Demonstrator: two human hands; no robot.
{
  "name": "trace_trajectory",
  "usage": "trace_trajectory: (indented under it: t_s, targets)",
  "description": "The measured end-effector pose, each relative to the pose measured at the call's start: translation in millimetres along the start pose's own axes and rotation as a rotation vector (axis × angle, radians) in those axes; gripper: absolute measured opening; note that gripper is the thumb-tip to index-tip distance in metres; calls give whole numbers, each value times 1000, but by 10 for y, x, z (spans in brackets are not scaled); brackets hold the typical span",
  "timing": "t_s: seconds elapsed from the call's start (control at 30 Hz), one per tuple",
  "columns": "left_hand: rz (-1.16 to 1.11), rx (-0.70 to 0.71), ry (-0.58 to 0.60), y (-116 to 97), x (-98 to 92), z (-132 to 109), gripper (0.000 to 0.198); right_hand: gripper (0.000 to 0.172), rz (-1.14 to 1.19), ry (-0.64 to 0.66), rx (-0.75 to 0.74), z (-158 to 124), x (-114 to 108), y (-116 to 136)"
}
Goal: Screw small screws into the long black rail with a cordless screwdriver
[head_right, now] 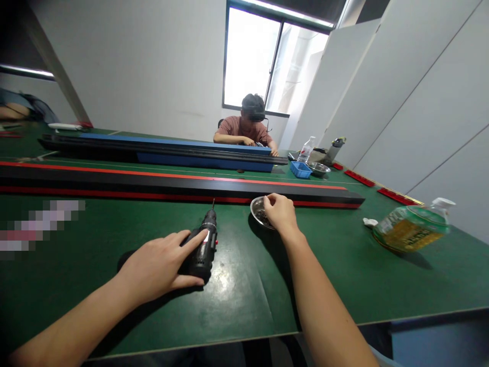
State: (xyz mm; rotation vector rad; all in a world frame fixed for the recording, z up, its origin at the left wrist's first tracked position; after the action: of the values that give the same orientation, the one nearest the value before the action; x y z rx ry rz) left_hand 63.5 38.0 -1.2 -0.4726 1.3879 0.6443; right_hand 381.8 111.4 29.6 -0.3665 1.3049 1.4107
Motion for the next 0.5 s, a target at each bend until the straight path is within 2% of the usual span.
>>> trace_trajectory:
  t_s: [0.17,0.5]
  targets:
    - [-11,-18,26,21,17,-1,96,30,-37,90,87,42,11,-264]
    - [-22,-29,50,31,8,-9,94,35,-89,140,127,43,22,-302]
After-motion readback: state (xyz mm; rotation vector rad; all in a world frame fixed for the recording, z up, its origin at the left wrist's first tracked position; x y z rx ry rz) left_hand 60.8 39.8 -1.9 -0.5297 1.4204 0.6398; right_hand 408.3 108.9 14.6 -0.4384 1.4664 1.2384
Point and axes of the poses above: each hand's wrist, its own z-axis towards the middle knuckle, its own x-axis out of the palm, y = z × x, the point moved 8 cm from there along z, towards the middle knuckle, and after that the axes turned 6 degrees about x, right-handed, at the moved point
